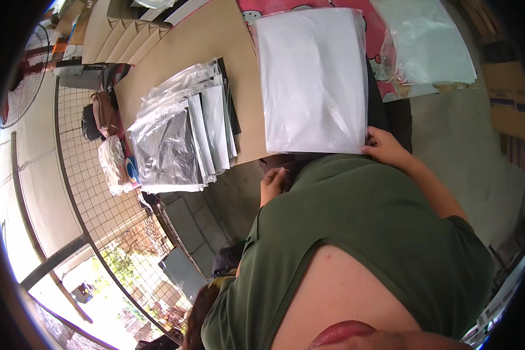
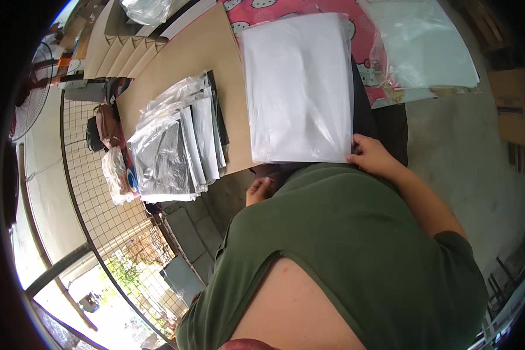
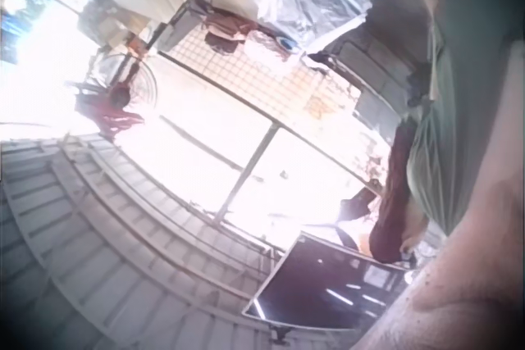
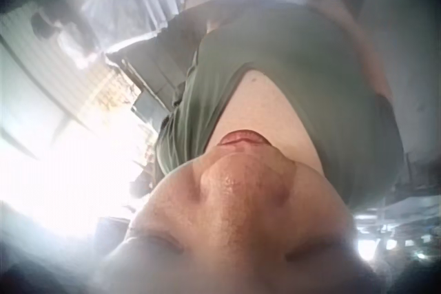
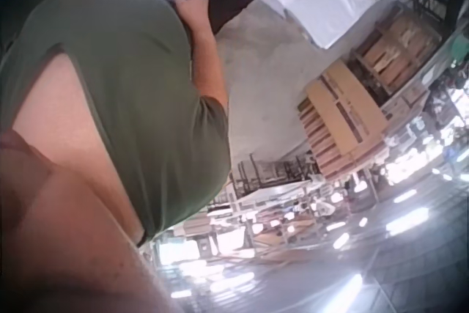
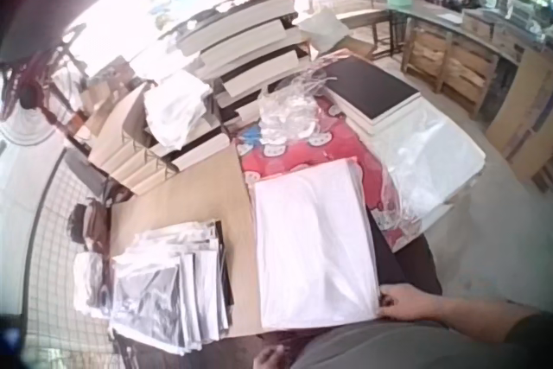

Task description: The person places flat black objects into clear plastic bags, smooths the bags, and stacks the packaged items on the table.

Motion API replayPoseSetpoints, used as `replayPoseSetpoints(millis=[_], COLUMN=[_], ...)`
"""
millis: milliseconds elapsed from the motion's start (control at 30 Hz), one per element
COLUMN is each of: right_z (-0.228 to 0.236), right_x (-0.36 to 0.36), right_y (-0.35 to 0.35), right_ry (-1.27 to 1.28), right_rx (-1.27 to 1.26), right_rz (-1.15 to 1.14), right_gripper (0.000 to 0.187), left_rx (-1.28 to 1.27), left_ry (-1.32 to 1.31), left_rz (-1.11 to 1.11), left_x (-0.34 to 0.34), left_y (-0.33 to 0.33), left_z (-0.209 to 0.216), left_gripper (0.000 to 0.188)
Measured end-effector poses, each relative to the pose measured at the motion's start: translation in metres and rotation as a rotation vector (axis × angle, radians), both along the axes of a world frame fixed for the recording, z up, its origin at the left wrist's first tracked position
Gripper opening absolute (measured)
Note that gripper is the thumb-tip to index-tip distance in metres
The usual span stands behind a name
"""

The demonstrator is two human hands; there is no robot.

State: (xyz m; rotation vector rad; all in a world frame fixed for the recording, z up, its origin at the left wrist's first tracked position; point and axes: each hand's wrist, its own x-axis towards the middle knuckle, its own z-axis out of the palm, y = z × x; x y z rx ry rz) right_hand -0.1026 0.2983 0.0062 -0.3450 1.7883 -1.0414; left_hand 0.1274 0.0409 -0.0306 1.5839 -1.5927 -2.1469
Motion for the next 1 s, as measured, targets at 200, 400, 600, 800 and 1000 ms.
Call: replayPoseSetpoints(millis=[200,400,600,800,1000], right_z=[0.034,0.043,0.039,-0.036,-0.076], right_x=[-0.006,-0.029,-0.064,-0.21,-0.208], right_y=[-0.034,-0.055,-0.068,0.007,0.045], right_ry=[-0.449,-0.276,0.346,1.556,1.227], right_rx=[-0.337,-0.373,-0.38,0.278,0.442], right_rz=[-0.028,0.134,-0.025,-0.365,-0.234], right_gripper=[0.041,0.033,0.019,0.045,0.037], left_rx=[-0.697,0.165,-0.158,-0.253,-0.103], left_ry=[0.175,0.275,0.574,0.622,0.499], left_rz=[-0.007,-0.16,0.645,0.785,0.928], left_x=[-0.063,-0.058,-0.012,0.033,0.039], left_y=[-0.054,-0.087,-0.127,-0.203,-0.21], left_z=[0.054,0.101,0.098,0.058,0.018], left_gripper=[0.026,0.027,0.025,0.029,0.028])
